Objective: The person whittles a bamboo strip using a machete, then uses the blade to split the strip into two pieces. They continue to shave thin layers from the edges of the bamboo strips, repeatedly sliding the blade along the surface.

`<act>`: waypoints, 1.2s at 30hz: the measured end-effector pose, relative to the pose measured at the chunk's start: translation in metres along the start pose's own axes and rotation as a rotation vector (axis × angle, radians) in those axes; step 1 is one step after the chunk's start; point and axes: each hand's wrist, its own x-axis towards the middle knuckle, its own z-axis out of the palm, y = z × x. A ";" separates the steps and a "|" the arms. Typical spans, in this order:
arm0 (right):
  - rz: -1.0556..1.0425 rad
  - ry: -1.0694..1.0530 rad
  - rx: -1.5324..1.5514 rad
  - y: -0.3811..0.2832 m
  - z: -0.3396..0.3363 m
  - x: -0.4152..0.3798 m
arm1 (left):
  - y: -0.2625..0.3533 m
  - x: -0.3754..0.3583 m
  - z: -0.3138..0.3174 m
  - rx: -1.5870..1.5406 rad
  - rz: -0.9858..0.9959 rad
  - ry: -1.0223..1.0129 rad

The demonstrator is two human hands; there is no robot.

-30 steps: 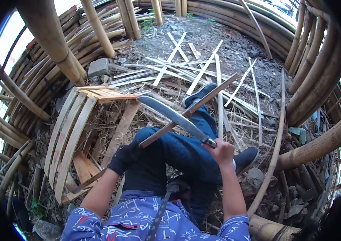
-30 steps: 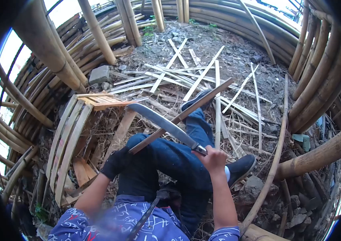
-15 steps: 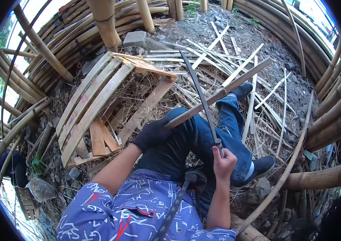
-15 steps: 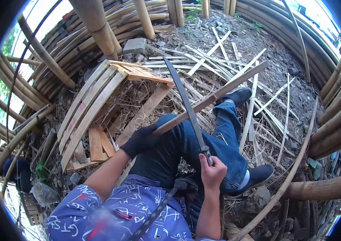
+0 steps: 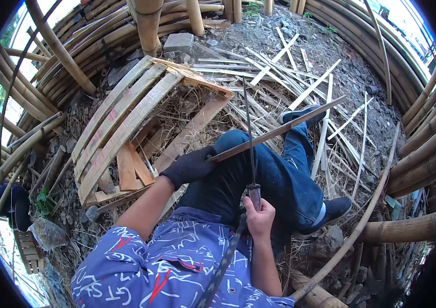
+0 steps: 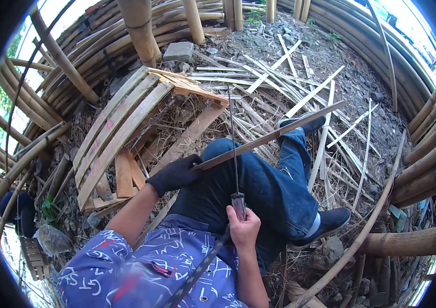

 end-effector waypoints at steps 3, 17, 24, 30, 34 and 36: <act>0.048 -0.010 0.036 -0.001 0.004 0.003 | 0.003 -0.013 -0.010 0.137 -0.086 -0.014; 0.083 0.003 0.124 -0.008 0.004 -0.002 | 0.000 -0.019 -0.029 0.150 -0.053 -0.038; 0.113 0.008 0.219 -0.032 -0.036 0.004 | 0.050 0.014 -0.031 0.190 0.114 0.038; 0.063 0.132 0.081 -0.068 -0.100 -0.005 | 0.097 0.026 -0.024 0.208 0.172 -0.049; 0.055 0.175 0.193 -0.064 -0.109 -0.010 | 0.099 0.029 -0.007 0.214 0.207 0.099; 0.066 0.189 0.261 -0.055 -0.106 -0.009 | 0.090 0.031 -0.004 0.244 0.194 0.116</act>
